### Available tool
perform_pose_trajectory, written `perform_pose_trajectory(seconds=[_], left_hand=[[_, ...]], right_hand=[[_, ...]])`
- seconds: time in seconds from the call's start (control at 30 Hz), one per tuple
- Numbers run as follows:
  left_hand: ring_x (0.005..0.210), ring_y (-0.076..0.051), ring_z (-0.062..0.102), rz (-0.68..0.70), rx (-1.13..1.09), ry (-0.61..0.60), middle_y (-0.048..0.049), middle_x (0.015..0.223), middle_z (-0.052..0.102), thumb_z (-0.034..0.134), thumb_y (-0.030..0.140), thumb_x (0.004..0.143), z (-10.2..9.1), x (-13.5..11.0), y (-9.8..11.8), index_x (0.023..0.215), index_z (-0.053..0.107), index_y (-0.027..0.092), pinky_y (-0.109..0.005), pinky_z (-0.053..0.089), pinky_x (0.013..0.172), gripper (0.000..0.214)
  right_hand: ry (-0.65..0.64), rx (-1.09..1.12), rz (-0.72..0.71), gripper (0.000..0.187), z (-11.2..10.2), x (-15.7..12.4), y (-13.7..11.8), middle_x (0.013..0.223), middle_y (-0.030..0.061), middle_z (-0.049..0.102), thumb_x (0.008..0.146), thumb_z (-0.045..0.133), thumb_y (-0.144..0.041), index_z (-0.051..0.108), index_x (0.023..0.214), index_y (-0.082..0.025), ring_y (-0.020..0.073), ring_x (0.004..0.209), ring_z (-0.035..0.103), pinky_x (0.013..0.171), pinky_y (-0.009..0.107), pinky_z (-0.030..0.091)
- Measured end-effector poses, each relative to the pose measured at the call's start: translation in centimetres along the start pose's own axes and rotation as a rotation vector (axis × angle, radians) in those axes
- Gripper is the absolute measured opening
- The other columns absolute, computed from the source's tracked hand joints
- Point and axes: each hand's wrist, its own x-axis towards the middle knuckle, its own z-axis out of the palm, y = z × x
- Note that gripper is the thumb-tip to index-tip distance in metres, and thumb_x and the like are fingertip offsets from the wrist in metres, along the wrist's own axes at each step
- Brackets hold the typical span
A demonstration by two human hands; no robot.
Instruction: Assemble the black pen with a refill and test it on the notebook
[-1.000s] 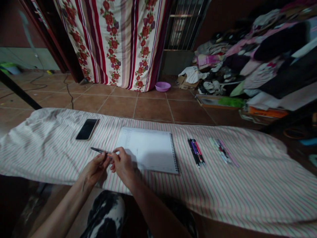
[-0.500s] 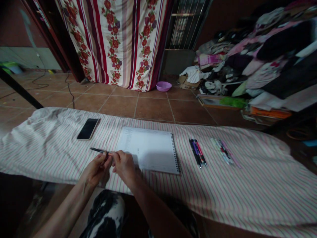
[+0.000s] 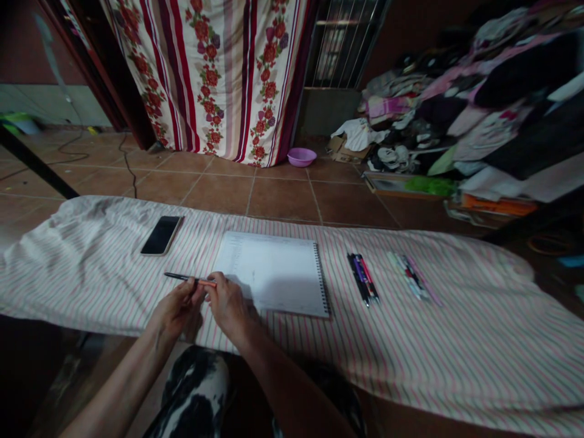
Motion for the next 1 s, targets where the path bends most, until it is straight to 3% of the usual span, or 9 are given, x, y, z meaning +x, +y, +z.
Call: perform_pose_trajectory(seconds=[0.1, 0.2, 0.43, 0.5, 0.6, 0.7, 0.83, 0.93, 1.0], left_hand=[[0.054, -0.007, 0.06, -0.003, -0.001, -0.022, -0.0008, 0.061, 0.06, 0.045, -0.002, 0.082, 0.1, -0.4, -0.1, 0.059, 0.056, 0.011, -0.014, 0.051, 0.057, 0.028], [0.054, -0.007, 0.061, 0.014, 0.001, -0.038, -0.0014, 0.06, 0.06, 0.045, -0.001, 0.083, 0.3, -1.0, -0.2, 0.059, 0.055, 0.011, -0.014, 0.051, 0.057, 0.028], [0.051, -0.007, 0.06, 0.076, 0.014, -0.007, -0.0015, 0.058, 0.061, 0.047, -0.004, 0.08, 0.7, -1.6, -0.2, 0.061, 0.055, 0.01, -0.013, 0.05, 0.053, 0.025], [0.049, -0.007, 0.059, 0.076, 0.015, 0.01, -0.0006, 0.056, 0.06, 0.047, -0.003, 0.08, 0.6, -1.4, -0.1, 0.061, 0.054, 0.011, -0.013, 0.049, 0.051, 0.024], [0.047, -0.008, 0.059, 0.057, 0.014, 0.023, -0.0004, 0.054, 0.059, 0.047, -0.002, 0.081, 0.4, -0.8, 0.2, 0.063, 0.054, 0.011, -0.015, 0.049, 0.048, 0.024], [0.047, -0.008, 0.059, 0.048, 0.013, 0.016, -0.001, 0.056, 0.06, 0.047, -0.002, 0.081, 0.2, -0.6, 0.4, 0.064, 0.055, 0.011, -0.015, 0.049, 0.048, 0.023], [0.052, -0.007, 0.061, 0.06, -0.001, 0.007, -0.0005, 0.058, 0.06, 0.047, -0.002, 0.081, 0.4, -1.0, 0.3, 0.064, 0.056, 0.011, -0.014, 0.051, 0.055, 0.024], [0.054, -0.007, 0.061, 0.055, -0.002, -0.021, -0.0015, 0.06, 0.061, 0.047, -0.001, 0.082, 0.6, -1.4, 0.1, 0.063, 0.056, 0.011, -0.015, 0.052, 0.056, 0.024], [0.054, -0.008, 0.062, 0.05, 0.001, -0.038, -0.0024, 0.061, 0.061, 0.047, -0.001, 0.081, 0.6, -1.7, 0.0, 0.063, 0.057, 0.01, -0.016, 0.052, 0.056, 0.024]], right_hand=[[-0.029, -0.087, -0.041, 0.016, -0.3, -0.2, -0.1, 0.074, 0.0006, 0.065, 0.091, 0.042, -0.021, 0.058, 0.091, -0.019, 0.0085, 0.054, 0.062, 0.053, 0.017, 0.043], [-0.034, -0.055, 0.014, 0.024, -0.3, 0.0, 0.0, 0.064, -0.0014, 0.061, 0.092, 0.038, -0.024, 0.061, 0.084, -0.02, 0.0068, 0.045, 0.058, 0.045, 0.016, 0.04], [-0.118, 0.322, 0.449, 0.033, 0.6, 0.8, 0.1, 0.045, -0.006, 0.049, 0.092, 0.034, -0.036, 0.057, 0.077, -0.016, 0.0049, 0.028, 0.041, 0.029, 0.014, 0.031], [-0.091, 0.299, 0.397, 0.027, 0.8, 0.6, 0.1, 0.05, -0.0053, 0.053, 0.092, 0.035, -0.034, 0.056, 0.089, -0.017, 0.006, 0.032, 0.045, 0.032, 0.015, 0.035], [-0.027, 0.15, 0.144, 0.023, 0.6, 0.0, 0.0, 0.071, -0.0005, 0.064, 0.087, 0.047, -0.03, 0.05, 0.107, -0.019, 0.0094, 0.05, 0.058, 0.047, 0.018, 0.044], [0.0, -0.057, -0.017, 0.019, 0.0, -0.4, -0.2, 0.086, 0.0053, 0.067, 0.086, 0.051, -0.022, 0.054, 0.104, -0.018, 0.0153, 0.074, 0.064, 0.064, 0.022, 0.046], [-0.018, -0.168, -0.014, 0.02, -0.6, -0.3, -0.6, 0.078, 0.005, 0.067, 0.091, 0.042, -0.023, 0.06, 0.088, -0.018, 0.0144, 0.065, 0.064, 0.06, 0.021, 0.043], [-0.009, -0.079, 0.035, 0.023, -0.5, -0.1, -0.6, 0.07, 0.0019, 0.066, 0.092, 0.04, -0.026, 0.06, 0.082, -0.019, 0.0096, 0.051, 0.059, 0.053, 0.019, 0.042], [-0.036, 0.049, 0.163, 0.027, -0.2, 0.0, -0.5, 0.058, -0.0011, 0.061, 0.092, 0.037, -0.03, 0.059, 0.08, -0.019, 0.0076, 0.04, 0.053, 0.043, 0.017, 0.039]])
